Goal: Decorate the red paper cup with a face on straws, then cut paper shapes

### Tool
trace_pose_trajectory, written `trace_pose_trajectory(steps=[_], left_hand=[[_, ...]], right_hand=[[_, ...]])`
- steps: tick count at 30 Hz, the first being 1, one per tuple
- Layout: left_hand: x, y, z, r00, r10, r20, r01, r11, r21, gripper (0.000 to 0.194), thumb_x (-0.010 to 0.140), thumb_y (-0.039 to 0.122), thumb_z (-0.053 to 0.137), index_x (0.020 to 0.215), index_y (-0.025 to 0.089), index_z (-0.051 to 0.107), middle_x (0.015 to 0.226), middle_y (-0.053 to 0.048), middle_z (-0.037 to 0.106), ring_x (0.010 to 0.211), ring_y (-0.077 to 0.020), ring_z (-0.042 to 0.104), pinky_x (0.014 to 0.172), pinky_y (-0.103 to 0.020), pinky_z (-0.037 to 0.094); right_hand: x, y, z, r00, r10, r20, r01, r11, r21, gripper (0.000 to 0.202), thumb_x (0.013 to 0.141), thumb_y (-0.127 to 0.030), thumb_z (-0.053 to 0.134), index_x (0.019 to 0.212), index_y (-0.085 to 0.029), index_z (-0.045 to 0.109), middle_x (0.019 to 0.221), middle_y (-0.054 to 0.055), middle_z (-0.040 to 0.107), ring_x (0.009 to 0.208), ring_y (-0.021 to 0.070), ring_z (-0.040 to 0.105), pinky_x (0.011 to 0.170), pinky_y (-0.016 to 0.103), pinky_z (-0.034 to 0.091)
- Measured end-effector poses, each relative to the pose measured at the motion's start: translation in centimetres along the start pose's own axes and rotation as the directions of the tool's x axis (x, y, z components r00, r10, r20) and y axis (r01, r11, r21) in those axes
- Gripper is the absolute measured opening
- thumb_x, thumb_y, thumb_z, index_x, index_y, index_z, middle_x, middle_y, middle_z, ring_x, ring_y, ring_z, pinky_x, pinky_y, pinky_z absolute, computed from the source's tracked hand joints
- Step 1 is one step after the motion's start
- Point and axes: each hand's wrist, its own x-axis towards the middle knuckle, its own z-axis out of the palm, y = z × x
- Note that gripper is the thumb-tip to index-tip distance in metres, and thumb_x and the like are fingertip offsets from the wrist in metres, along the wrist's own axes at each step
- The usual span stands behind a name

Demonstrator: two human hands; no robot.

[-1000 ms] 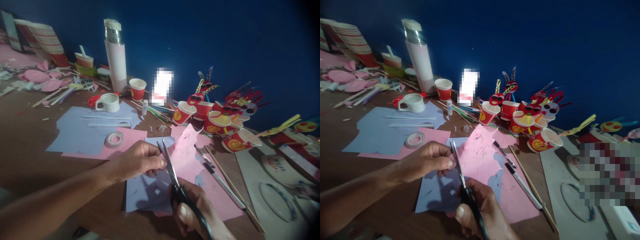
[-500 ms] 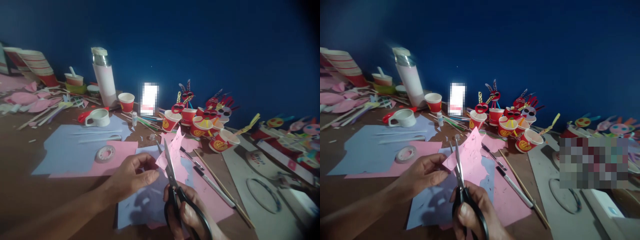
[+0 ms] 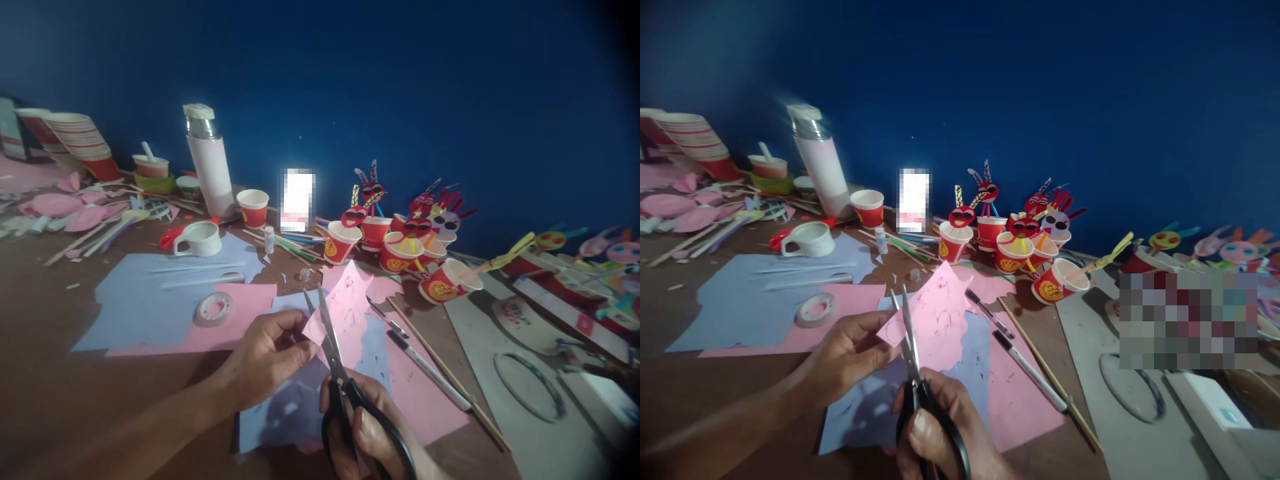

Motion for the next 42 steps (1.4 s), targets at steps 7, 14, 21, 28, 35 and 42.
trace_pose_trajectory(steps=[7, 14, 21, 28, 35, 42], left_hand=[[-0.2, 1.0, -0.9, 0.995, 0.099, -0.004, -0.094, 0.960, 0.264, 0.004, 0.076, 0.016, 0.051, 0.075, 0.015, 0.055, 0.068, 0.001, 0.053, 0.063, -0.0112, 0.048, 0.061, -0.022, 0.041], [-0.2, 0.6, -1.4, 0.999, 0.032, -0.031, -0.031, 0.999, 0.009, 0.013, 0.074, 0.019, 0.049, 0.085, 0.017, 0.056, 0.075, 0.002, 0.052, 0.067, -0.0116, 0.044, 0.061, -0.023, 0.037], [-0.1, 0.3, -1.2, 1.000, -0.015, -0.028, 0.013, 0.998, -0.058, 0.022, 0.082, 0.031, 0.052, 0.066, 0.016, 0.052, 0.071, 0.001, 0.051, 0.067, -0.0113, 0.045, 0.063, -0.024, 0.036], [-0.3, 0.0, -1.1, 0.999, -0.046, -0.010, 0.045, 0.991, -0.126, 0.021, 0.081, 0.026, 0.053, 0.063, 0.016, 0.052, 0.067, 0.001, 0.054, 0.066, -0.0122, 0.048, 0.065, -0.026, 0.036], [-0.2, 0.1, -1.0, 0.997, -0.081, 0.011, 0.081, 0.979, -0.188, 0.020, 0.079, 0.023, 0.054, 0.061, 0.015, 0.051, 0.066, 0.002, 0.052, 0.065, -0.0116, 0.047, 0.064, -0.026, 0.035], [-0.1, 0.2, -1.1, 0.996, -0.091, 0.009, 0.091, 0.982, -0.163, 0.020, 0.078, 0.024, 0.056, 0.060, 0.016, 0.050, 0.064, 0.002, 0.050, 0.063, -0.0106, 0.044, 0.062, -0.024, 0.033]], right_hand=[[0.2, -0.5, -0.2, 0.999, 0.052, 0.007, -0.051, 0.993, -0.108, 0.048, 0.075, -0.058, 0.059, 0.087, -0.013, 0.050, 0.048, -0.003, 0.051, 0.037, 0.0030, 0.040, 0.037, 0.012, 0.031], [0.3, -0.3, -0.1, 0.999, 0.035, -0.009, -0.036, 0.991, -0.132, 0.047, 0.073, -0.058, 0.061, 0.084, -0.014, 0.049, 0.052, -0.002, 0.051, 0.038, 0.0034, 0.041, 0.038, 0.013, 0.033], [0.3, 0.2, -0.1, 0.997, 0.069, 0.024, -0.065, 0.989, -0.136, 0.050, 0.071, -0.059, 0.063, 0.086, -0.014, 0.049, 0.050, -0.004, 0.048, 0.037, 0.0024, 0.037, 0.036, 0.011, 0.030], [0.3, 0.7, -0.1, 0.999, 0.038, 0.034, -0.036, 0.998, -0.046, 0.047, 0.070, -0.056, 0.066, 0.084, -0.014, 0.051, 0.053, -0.004, 0.049, 0.037, 0.0012, 0.036, 0.036, 0.011, 0.030], [0.3, 0.2, -0.1, 0.995, 0.096, 0.004, -0.094, 0.987, -0.126, 0.053, 0.068, -0.063, 0.062, 0.086, -0.014, 0.049, 0.054, -0.003, 0.050, 0.039, 0.0028, 0.039, 0.037, 0.012, 0.032], [0.2, 0.7, -0.2, 0.996, 0.082, -0.027, -0.085, 0.987, -0.138, 0.052, 0.068, -0.062, 0.062, 0.085, -0.015, 0.050, 0.057, -0.001, 0.052, 0.037, 0.0032, 0.039, 0.035, 0.013, 0.032]])
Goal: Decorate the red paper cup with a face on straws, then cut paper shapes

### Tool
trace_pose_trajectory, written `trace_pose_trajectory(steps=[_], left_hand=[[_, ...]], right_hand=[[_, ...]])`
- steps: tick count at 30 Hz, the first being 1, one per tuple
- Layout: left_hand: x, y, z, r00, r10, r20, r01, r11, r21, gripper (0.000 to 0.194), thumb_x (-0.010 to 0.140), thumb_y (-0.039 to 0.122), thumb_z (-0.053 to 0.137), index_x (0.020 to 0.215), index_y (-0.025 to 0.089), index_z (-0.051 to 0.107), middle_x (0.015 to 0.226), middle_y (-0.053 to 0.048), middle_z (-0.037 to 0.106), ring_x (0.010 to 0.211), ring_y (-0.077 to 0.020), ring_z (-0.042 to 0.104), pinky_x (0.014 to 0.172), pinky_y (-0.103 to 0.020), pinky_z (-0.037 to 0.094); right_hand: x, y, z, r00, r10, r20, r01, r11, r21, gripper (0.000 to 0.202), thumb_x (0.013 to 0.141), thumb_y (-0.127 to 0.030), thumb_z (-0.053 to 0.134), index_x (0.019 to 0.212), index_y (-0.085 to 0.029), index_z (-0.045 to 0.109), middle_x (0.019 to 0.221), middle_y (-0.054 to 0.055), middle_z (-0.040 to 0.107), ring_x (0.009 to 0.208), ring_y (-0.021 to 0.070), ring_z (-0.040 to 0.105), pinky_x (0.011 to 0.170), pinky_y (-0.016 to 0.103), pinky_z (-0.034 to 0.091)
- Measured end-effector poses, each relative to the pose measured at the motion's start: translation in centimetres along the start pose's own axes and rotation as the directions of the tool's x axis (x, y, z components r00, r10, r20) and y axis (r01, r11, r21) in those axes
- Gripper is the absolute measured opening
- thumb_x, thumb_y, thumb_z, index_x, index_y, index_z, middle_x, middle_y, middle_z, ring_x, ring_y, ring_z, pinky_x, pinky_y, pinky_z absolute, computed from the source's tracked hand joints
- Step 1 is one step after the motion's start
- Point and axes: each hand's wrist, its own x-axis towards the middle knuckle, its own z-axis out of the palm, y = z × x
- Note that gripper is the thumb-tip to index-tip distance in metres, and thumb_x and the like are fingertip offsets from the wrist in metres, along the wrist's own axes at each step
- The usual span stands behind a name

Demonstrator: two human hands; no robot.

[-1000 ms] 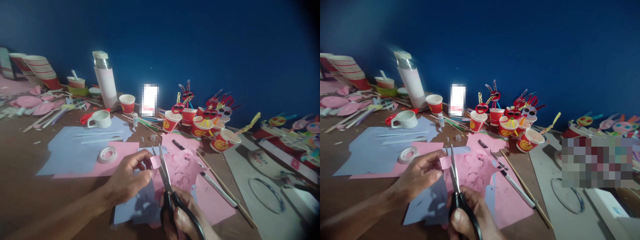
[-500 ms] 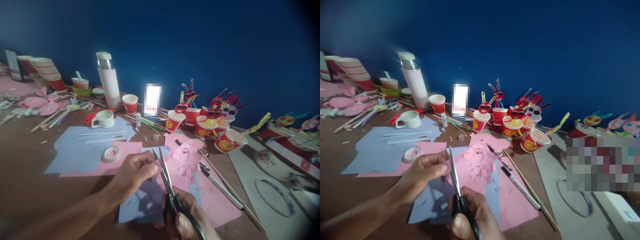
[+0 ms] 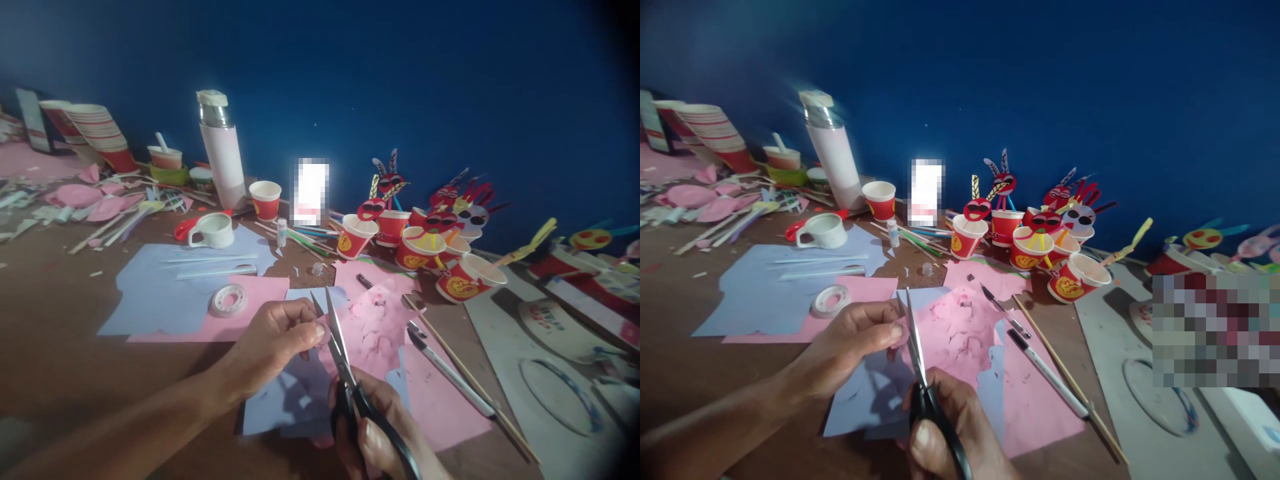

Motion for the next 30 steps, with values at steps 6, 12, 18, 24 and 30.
trace_pose_trajectory(steps=[6, 12, 18, 24, 30], left_hand=[[-0.05, 0.03, -0.04, 1.000, -0.007, -0.001, 0.007, 1.000, 0.025, 0.020, 0.078, 0.023, 0.054, 0.060, 0.015, 0.050, 0.063, 0.002, 0.051, 0.062, -0.0104, 0.044, 0.060, -0.024, 0.033], [0.06, 0.01, -0.15, 1.000, -0.010, 0.000, 0.010, 1.000, 0.023, 0.018, 0.076, 0.022, 0.054, 0.059, 0.015, 0.050, 0.061, 0.002, 0.051, 0.060, -0.0104, 0.045, 0.060, -0.024, 0.034], [0.12, -0.01, -0.32, 0.999, -0.034, 0.005, 0.034, 0.999, 0.020, 0.019, 0.075, 0.022, 0.056, 0.059, 0.015, 0.051, 0.061, 0.002, 0.052, 0.060, -0.0104, 0.046, 0.059, -0.023, 0.034], [0.21, 0.14, -0.37, 0.998, -0.065, 0.010, 0.065, 0.998, 0.015, 0.016, 0.074, 0.022, 0.057, 0.060, 0.015, 0.054, 0.060, 0.002, 0.053, 0.059, -0.0104, 0.047, 0.058, -0.023, 0.036], [0.25, 0.29, -0.37, 0.996, -0.092, 0.008, 0.092, 0.996, 0.001, 0.015, 0.073, 0.022, 0.058, 0.061, 0.014, 0.057, 0.060, 0.002, 0.055, 0.058, -0.0101, 0.048, 0.057, -0.022, 0.037]], right_hand=[[0.05, -0.04, -0.19, 1.000, 0.013, 0.027, -0.013, 1.000, -0.016, 0.053, 0.069, -0.063, 0.062, 0.087, -0.015, 0.048, 0.052, -0.003, 0.050, 0.036, 0.0038, 0.041, 0.035, 0.013, 0.033], [0.06, -0.21, -0.31, 0.999, 0.021, 0.047, -0.018, 0.999, -0.046, 0.051, 0.071, -0.062, 0.060, 0.088, -0.015, 0.047, 0.051, -0.005, 0.049, 0.036, 0.0037, 0.040, 0.035, 0.013, 0.031], [-0.05, -0.36, -0.23, 0.999, 0.024, 0.028, -0.022, 0.995, -0.095, 0.051, 0.072, -0.062, 0.058, 0.088, -0.015, 0.049, 0.046, -0.006, 0.045, 0.035, 0.0048, 0.040, 0.035, 0.014, 0.030], [-0.08, -0.74, -0.01, 0.999, 0.031, 0.007, -0.030, 0.988, -0.149, 0.053, 0.071, -0.065, 0.057, 0.087, -0.015, 0.048, 0.046, -0.006, 0.044, 0.034, 0.0047, 0.038, 0.035, 0.016, 0.031], [-0.15, -0.91, -0.01, 0.999, 0.053, -0.001, -0.053, 0.988, -0.142, 0.053, 0.071, -0.064, 0.058, 0.087, -0.015, 0.046, 0.051, -0.005, 0.048, 0.036, 0.0039, 0.039, 0.036, 0.014, 0.032]])
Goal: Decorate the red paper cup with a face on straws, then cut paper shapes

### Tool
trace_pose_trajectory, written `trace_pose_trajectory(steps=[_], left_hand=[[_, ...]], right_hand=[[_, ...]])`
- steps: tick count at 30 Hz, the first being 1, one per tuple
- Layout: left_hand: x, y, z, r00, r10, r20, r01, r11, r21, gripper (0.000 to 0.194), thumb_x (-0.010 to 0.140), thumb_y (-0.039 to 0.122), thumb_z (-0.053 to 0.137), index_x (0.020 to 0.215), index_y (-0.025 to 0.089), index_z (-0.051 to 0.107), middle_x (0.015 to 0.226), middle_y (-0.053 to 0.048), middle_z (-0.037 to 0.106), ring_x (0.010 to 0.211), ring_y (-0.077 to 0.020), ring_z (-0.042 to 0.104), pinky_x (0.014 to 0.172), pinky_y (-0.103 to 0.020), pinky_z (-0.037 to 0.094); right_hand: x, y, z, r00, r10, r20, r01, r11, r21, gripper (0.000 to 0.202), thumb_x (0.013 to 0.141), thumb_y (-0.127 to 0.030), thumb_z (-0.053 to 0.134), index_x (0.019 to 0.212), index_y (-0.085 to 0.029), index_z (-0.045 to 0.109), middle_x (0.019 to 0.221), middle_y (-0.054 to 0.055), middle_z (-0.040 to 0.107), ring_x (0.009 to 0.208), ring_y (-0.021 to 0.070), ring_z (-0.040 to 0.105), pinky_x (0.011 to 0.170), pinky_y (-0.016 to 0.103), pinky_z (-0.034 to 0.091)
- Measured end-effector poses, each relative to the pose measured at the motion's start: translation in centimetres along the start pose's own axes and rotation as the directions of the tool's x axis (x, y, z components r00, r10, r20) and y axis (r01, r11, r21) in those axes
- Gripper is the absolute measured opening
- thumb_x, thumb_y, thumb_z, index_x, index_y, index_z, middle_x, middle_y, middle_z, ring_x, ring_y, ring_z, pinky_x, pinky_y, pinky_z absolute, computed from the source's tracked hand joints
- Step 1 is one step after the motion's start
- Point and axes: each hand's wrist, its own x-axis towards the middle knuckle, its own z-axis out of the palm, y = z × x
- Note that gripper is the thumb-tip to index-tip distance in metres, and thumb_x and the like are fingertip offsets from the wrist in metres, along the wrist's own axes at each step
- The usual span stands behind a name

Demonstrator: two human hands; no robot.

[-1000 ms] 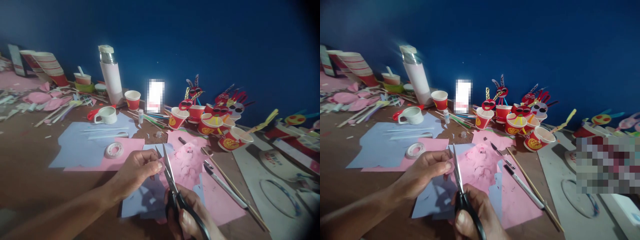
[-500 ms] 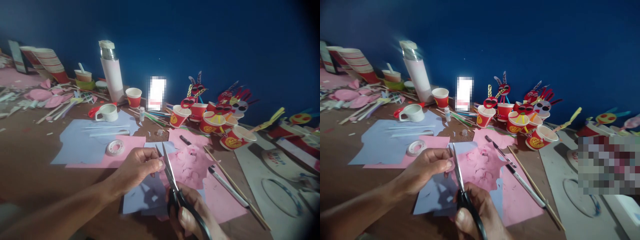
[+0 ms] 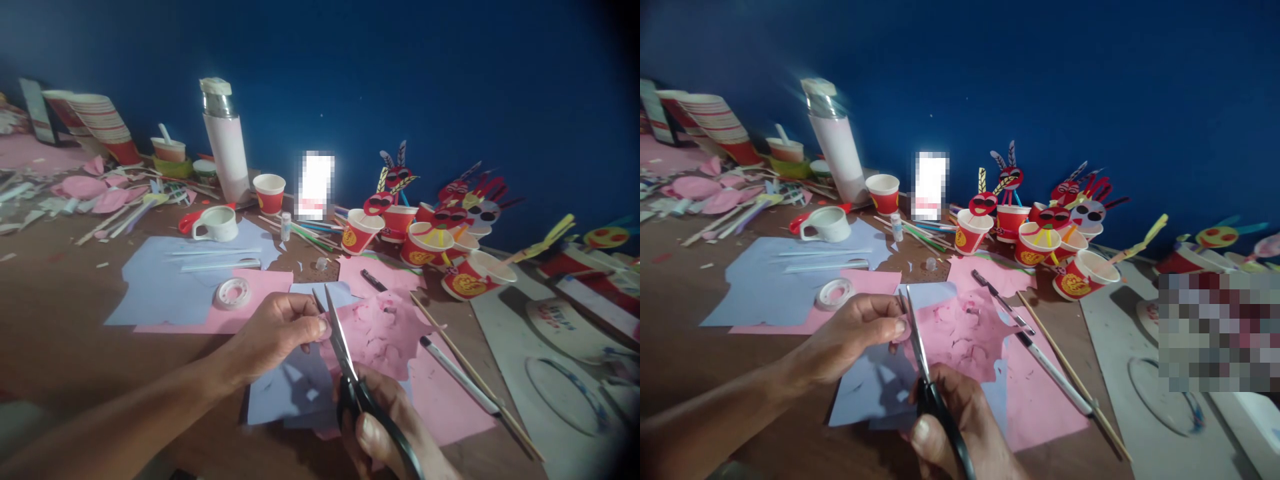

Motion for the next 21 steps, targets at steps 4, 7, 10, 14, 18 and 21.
trace_pose_trajectory(steps=[4, 7, 10, 14, 18, 21], left_hand=[[-0.02, 0.02, -0.03, 1.000, 0.006, 0.007, -0.006, 1.000, -0.011, 0.014, 0.073, 0.021, 0.058, 0.062, 0.013, 0.059, 0.061, 0.001, 0.056, 0.059, -0.0101, 0.049, 0.058, -0.023, 0.039], [0.03, -0.04, -0.10, 1.000, 0.000, 0.015, 0.000, 1.000, -0.026, 0.013, 0.072, 0.022, 0.058, 0.062, 0.014, 0.059, 0.062, 0.001, 0.056, 0.060, -0.0107, 0.049, 0.058, -0.024, 0.041], [0.11, 0.02, -0.20, 1.000, -0.010, 0.015, 0.010, 1.000, -0.028, 0.014, 0.071, 0.023, 0.059, 0.061, 0.014, 0.059, 0.062, 0.000, 0.055, 0.060, -0.0113, 0.050, 0.058, -0.024, 0.042], [0.24, 0.26, -0.31, 0.999, -0.030, 0.030, 0.031, 0.999, -0.038, 0.016, 0.068, 0.024, 0.060, 0.056, 0.014, 0.056, 0.061, 0.001, 0.054, 0.058, -0.0110, 0.049, 0.056, -0.024, 0.042], [0.33, 0.27, -0.37, 0.998, -0.047, 0.045, 0.050, 0.997, -0.057, 0.016, 0.068, 0.024, 0.060, 0.056, 0.014, 0.055, 0.060, 0.001, 0.054, 0.058, -0.0108, 0.048, 0.056, -0.025, 0.041], [0.34, 0.16, -0.38, 0.998, -0.052, 0.048, 0.055, 0.997, -0.062, 0.014, 0.069, 0.022, 0.059, 0.058, 0.014, 0.057, 0.061, 0.000, 0.055, 0.058, -0.0104, 0.048, 0.056, -0.024, 0.041]], right_hand=[[-0.06, 0.02, -0.06, 1.000, 0.013, -0.004, -0.013, 1.000, -0.026, 0.054, 0.070, -0.064, 0.058, 0.088, -0.015, 0.046, 0.052, -0.004, 0.049, 0.037, 0.0040, 0.040, 0.036, 0.015, 0.033], [-0.08, 0.09, -0.09, 1.000, 0.008, -0.013, -0.009, 0.999, -0.049, 0.053, 0.070, -0.065, 0.057, 0.087, -0.015, 0.047, 0.049, -0.005, 0.048, 0.036, 0.0048, 0.040, 0.035, 0.015, 0.032], [-0.09, 0.16, -0.09, 1.000, 0.011, -0.025, -0.013, 0.999, -0.048, 0.052, 0.070, -0.064, 0.058, 0.086, -0.016, 0.046, 0.049, -0.005, 0.048, 0.035, 0.0046, 0.039, 0.035, 0.015, 0.031], [-0.10, 0.16, -0.03, 0.999, -0.003, -0.040, 0.002, 0.999, -0.047, 0.049, 0.071, -0.062, 0.059, 0.085, -0.017, 0.046, 0.047, -0.006, 0.049, 0.035, 0.0044, 0.038, 0.034, 0.015, 0.029], [-0.11, 0.24, -0.02, 0.999, -0.014, -0.048, 0.013, 0.999, -0.031, 0.047, 0.071, -0.060, 0.060, 0.084, -0.017, 0.046, 0.049, -0.005, 0.049, 0.035, 0.0042, 0.038, 0.034, 0.015, 0.029], [-0.12, 0.41, -0.05, 0.999, -0.008, -0.051, 0.007, 1.000, -0.013, 0.045, 0.071, -0.058, 0.062, 0.084, -0.017, 0.047, 0.049, -0.006, 0.048, 0.036, 0.0039, 0.039, 0.035, 0.014, 0.029]])
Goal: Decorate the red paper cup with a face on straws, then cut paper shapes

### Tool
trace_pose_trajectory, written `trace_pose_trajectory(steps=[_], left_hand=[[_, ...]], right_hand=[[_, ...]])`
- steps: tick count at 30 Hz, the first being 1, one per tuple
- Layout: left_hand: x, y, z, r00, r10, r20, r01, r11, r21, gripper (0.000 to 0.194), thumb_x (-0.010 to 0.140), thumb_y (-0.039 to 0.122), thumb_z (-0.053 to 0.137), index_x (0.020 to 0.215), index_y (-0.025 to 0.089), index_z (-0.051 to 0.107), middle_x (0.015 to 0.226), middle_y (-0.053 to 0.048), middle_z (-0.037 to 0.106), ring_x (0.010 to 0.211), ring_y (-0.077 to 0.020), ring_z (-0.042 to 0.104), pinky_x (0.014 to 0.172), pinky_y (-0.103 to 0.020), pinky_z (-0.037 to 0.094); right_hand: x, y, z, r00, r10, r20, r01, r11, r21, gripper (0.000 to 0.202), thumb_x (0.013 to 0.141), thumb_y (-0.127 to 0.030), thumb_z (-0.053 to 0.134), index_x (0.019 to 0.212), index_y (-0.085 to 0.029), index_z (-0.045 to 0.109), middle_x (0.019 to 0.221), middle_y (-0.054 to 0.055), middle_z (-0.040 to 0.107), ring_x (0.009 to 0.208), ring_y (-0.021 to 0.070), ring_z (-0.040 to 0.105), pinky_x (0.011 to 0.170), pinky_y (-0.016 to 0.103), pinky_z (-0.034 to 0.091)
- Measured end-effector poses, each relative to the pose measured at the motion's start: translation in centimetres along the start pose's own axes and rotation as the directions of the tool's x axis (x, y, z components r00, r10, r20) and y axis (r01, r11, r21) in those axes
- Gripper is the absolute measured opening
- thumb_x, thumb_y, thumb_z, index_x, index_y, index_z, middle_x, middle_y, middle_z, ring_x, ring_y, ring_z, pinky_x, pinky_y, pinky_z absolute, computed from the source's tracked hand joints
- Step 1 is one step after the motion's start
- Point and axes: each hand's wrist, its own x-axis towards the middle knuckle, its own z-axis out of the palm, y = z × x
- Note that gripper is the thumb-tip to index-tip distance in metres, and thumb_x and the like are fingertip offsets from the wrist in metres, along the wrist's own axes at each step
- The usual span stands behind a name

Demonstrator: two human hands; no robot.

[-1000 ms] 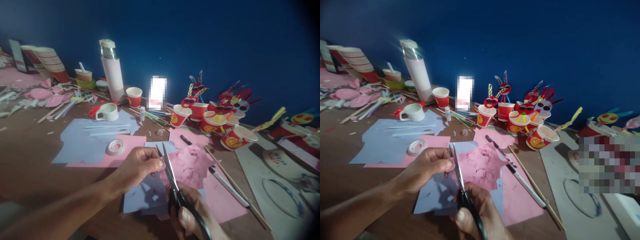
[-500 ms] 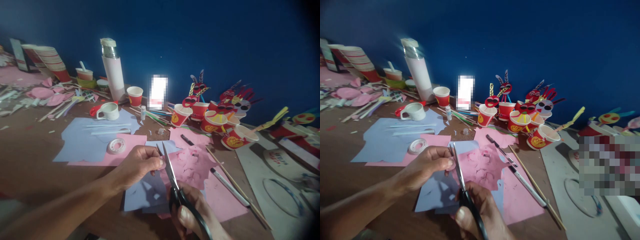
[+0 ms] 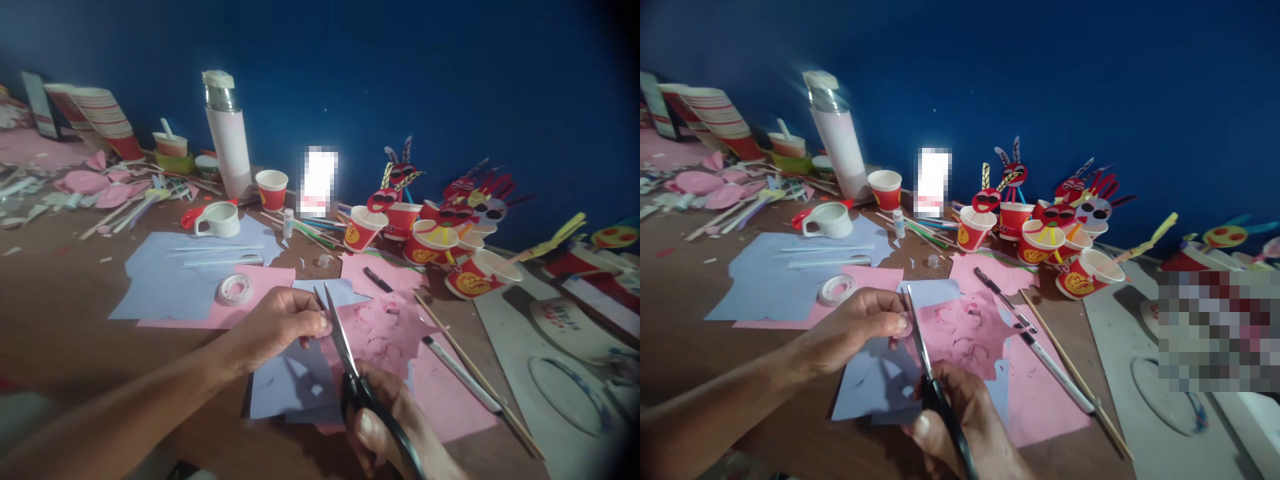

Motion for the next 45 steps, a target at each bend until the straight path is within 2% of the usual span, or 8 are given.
trace_pose_trajectory(steps=[9, 17, 25, 37, 45], left_hand=[[0.1, 0.1, -0.1, 1.000, -0.028, 0.005, 0.028, 1.000, 0.013, 0.012, 0.068, 0.020, 0.059, 0.059, 0.013, 0.059, 0.062, 0.000, 0.056, 0.059, -0.0108, 0.050, 0.056, -0.024, 0.041], [0.1, 0.2, -0.2, 0.998, -0.054, 0.016, 0.053, 0.998, 0.036, 0.012, 0.067, 0.022, 0.061, 0.061, 0.012, 0.059, 0.064, 0.000, 0.057, 0.059, -0.0103, 0.050, 0.056, -0.024, 0.043], [0.1, 0.0, -0.2, 0.999, -0.053, 0.008, 0.052, 0.997, 0.054, 0.010, 0.068, 0.020, 0.060, 0.064, 0.011, 0.062, 0.064, 0.000, 0.058, 0.057, -0.0089, 0.050, 0.054, -0.022, 0.042], [0.2, 0.2, -0.2, 0.999, -0.044, 0.009, 0.044, 0.998, 0.033, 0.011, 0.067, 0.020, 0.062, 0.061, 0.012, 0.060, 0.063, 0.000, 0.060, 0.057, -0.0087, 0.051, 0.054, -0.022, 0.042], [0.1, -0.1, -0.4, 0.999, -0.039, 0.026, 0.038, 0.998, 0.040, 0.012, 0.069, 0.022, 0.062, 0.062, 0.013, 0.060, 0.066, 0.000, 0.058, 0.059, -0.0094, 0.051, 0.056, -0.023, 0.042]], right_hand=[[-0.1, -1.0, -0.1, 0.999, 0.029, 0.030, -0.028, 0.999, -0.027, 0.042, 0.073, -0.055, 0.062, 0.083, -0.016, 0.048, 0.052, -0.006, 0.047, 0.041, 0.0044, 0.041, 0.039, 0.014, 0.033], [-0.1, -0.9, -0.2, 0.999, 0.022, 0.039, -0.023, 1.000, 0.012, 0.044, 0.073, -0.054, 0.064, 0.088, -0.015, 0.049, 0.057, -0.005, 0.049, 0.044, 0.0040, 0.041, 0.041, 0.014, 0.031], [-0.3, -0.9, -0.2, 0.999, 0.042, 0.016, -0.042, 0.999, 0.004, 0.042, 0.071, -0.052, 0.067, 0.083, -0.017, 0.048, 0.056, -0.006, 0.048, 0.045, 0.0043, 0.039, 0.042, 0.015, 0.032], [-0.4, -1.3, -0.1, 0.994, 0.099, -0.039, -0.101, 0.994, -0.041, 0.048, 0.067, -0.056, 0.067, 0.088, -0.016, 0.051, 0.052, -0.006, 0.048, 0.042, 0.0053, 0.039, 0.040, 0.016, 0.035], [-0.4, -1.0, -0.1, 0.994, 0.091, -0.055, -0.092, 0.995, -0.030, 0.045, 0.068, -0.055, 0.067, 0.085, -0.016, 0.051, 0.051, -0.007, 0.047, 0.041, 0.0048, 0.039, 0.038, 0.015, 0.034]])
